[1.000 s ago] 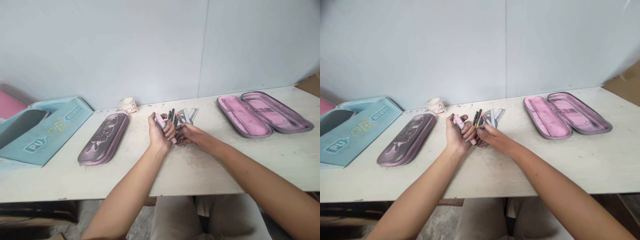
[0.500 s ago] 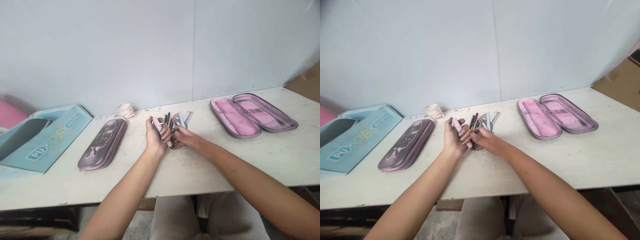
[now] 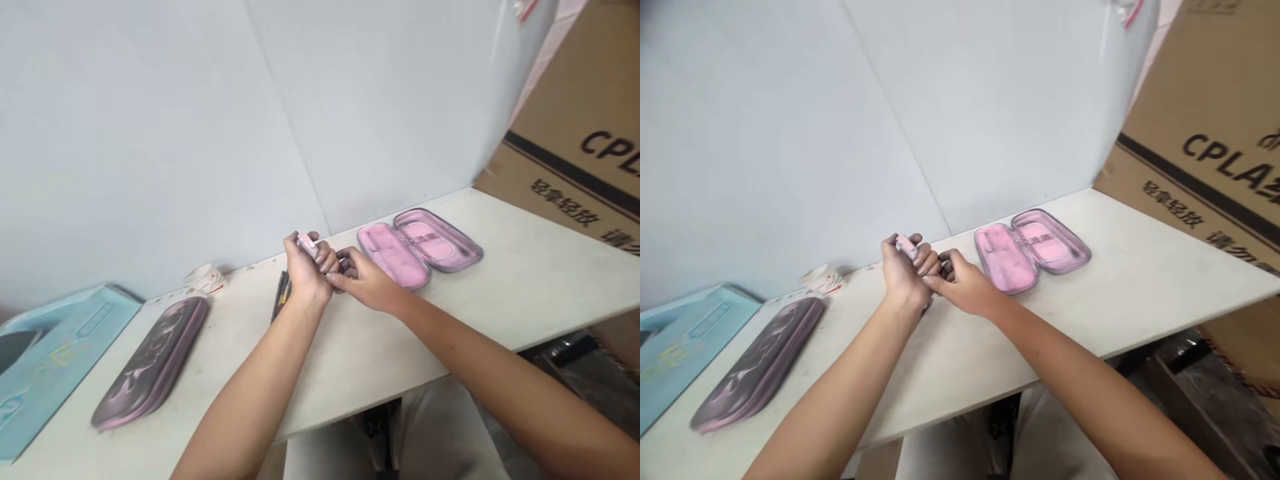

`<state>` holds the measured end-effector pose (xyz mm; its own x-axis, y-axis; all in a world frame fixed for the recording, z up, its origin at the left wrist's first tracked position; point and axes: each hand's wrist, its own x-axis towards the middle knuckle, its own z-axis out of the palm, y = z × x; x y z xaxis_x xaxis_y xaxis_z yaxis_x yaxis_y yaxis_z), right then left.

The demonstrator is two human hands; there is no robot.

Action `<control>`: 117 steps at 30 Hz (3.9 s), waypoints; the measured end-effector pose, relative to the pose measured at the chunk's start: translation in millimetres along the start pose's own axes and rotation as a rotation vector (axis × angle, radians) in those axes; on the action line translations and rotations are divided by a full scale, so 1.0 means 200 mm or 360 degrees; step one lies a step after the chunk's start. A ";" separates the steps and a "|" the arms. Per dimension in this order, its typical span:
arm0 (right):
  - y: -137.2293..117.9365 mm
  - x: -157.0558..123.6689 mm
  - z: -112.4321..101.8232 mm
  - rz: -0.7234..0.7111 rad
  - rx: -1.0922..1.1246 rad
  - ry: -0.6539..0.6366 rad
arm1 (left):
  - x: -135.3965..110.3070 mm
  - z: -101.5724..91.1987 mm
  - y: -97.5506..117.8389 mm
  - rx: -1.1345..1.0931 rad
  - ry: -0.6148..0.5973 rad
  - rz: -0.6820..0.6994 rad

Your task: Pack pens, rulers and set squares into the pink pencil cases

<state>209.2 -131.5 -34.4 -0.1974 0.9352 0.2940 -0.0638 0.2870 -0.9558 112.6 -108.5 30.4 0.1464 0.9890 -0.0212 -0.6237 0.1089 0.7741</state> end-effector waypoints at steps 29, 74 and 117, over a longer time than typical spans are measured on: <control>0.03 -0.27 -0.71 -0.0019 -0.2608 0.0595 | 0.02 0.08 -0.53 0.2864 -0.0950 0.0626; 0.10 -0.04 0.44 -0.1063 -0.1959 0.0379 | -0.20 -0.72 0.10 0.1778 0.0103 0.0820; 0.18 -0.35 -0.84 0.0516 -0.2553 0.0988 | -0.02 -0.35 -0.21 0.2634 -0.0485 0.0985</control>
<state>384.8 -151.0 -90.1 0.3896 0.8150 0.4288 0.9200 -0.3662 -0.1398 85.0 -110.2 -46.6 0.4553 0.7706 0.4459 0.6744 -0.6255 0.3924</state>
